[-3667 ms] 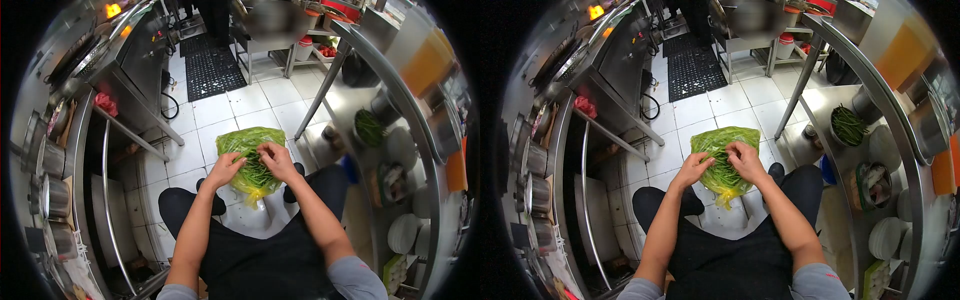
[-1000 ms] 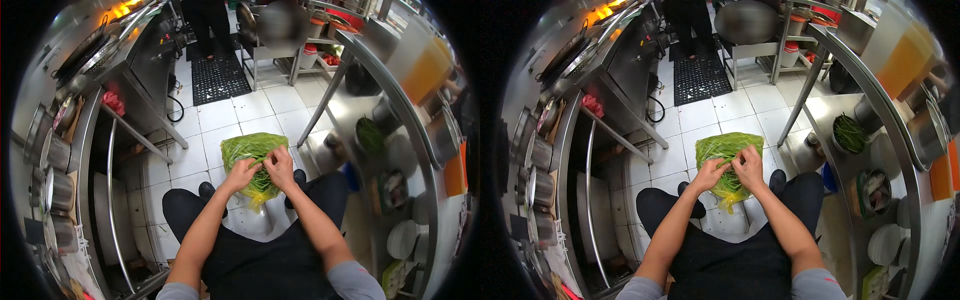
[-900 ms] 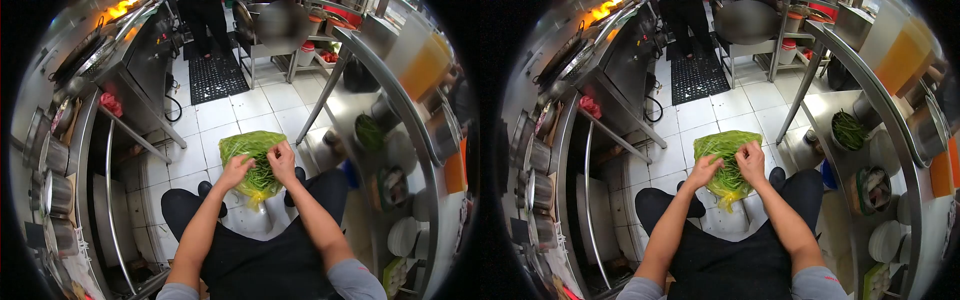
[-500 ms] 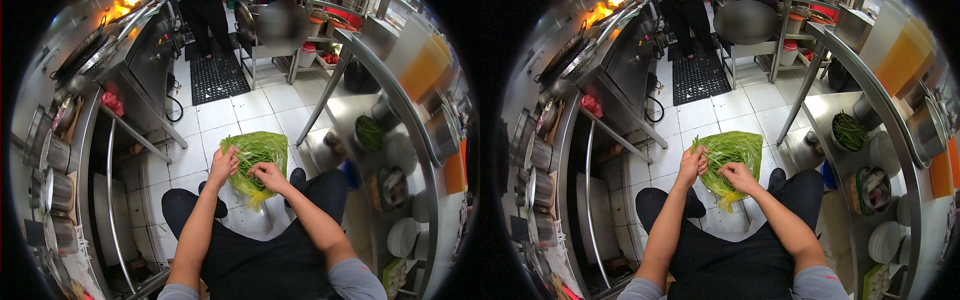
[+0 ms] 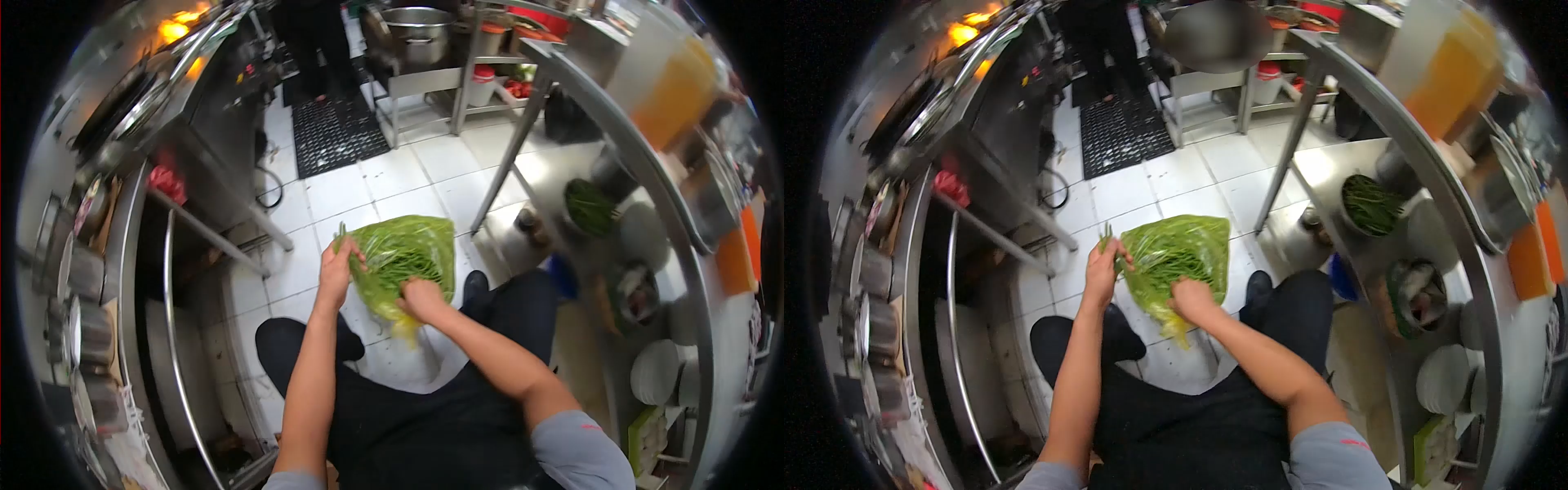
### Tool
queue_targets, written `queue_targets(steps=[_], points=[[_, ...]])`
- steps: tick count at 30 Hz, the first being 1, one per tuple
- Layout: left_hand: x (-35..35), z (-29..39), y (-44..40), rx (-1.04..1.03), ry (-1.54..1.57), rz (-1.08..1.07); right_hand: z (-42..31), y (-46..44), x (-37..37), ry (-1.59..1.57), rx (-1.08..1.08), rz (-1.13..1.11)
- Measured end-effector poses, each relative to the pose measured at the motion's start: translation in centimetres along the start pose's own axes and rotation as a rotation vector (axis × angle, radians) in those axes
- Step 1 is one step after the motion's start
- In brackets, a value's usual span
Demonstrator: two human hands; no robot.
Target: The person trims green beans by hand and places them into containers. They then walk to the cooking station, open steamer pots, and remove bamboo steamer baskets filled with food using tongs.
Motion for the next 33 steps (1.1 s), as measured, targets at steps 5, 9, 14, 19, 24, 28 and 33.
queue_targets(steps=[5, 9, 14, 19, 24, 28, 33], points=[[-2.6, -0.1, 1.9, 0.247, -0.112, -0.181, 2.4, -1.1, -2.5, -0.063, -0.16, -0.004], [-4.1, -0.3, 2.4, -0.178, -0.747, -0.255, 1.3, -0.6, 2.7, -0.223, -0.122, 0.122], [-4.1, -5.1, 1.5, -0.19, -0.928, -0.367, 2.9, -0.5, 5.2, -0.459, -0.039, 0.131], [-4.7, -4.0, 1.8, -0.343, -0.96, -0.335, 2.8, -0.7, 5.5, -0.557, -0.025, 0.158], [-5.7, -2.6, 3.3, -0.27, -1.018, -0.295, 2.8, -0.6, 6.0, -0.376, -0.06, 0.329], [-3.2, -3.6, 1.7, -0.039, -0.697, -0.307, 3.2, -1.0, 6.5, -0.53, 0.01, 0.359], [-3.3, -2.2, 2.1, 0.296, -0.143, -0.289, 1.6, -1.1, 3.4, -0.95, 0.058, 0.164]])
Point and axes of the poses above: each hand's wrist, its own y-axis away from the middle knuckle, its own x-axis out of the back of the hand, z = x × y, the point moved 6 cm from there along -y, towards the middle knuckle, and after that the axes turned 8 degrees about x, right-handed, at the moved point
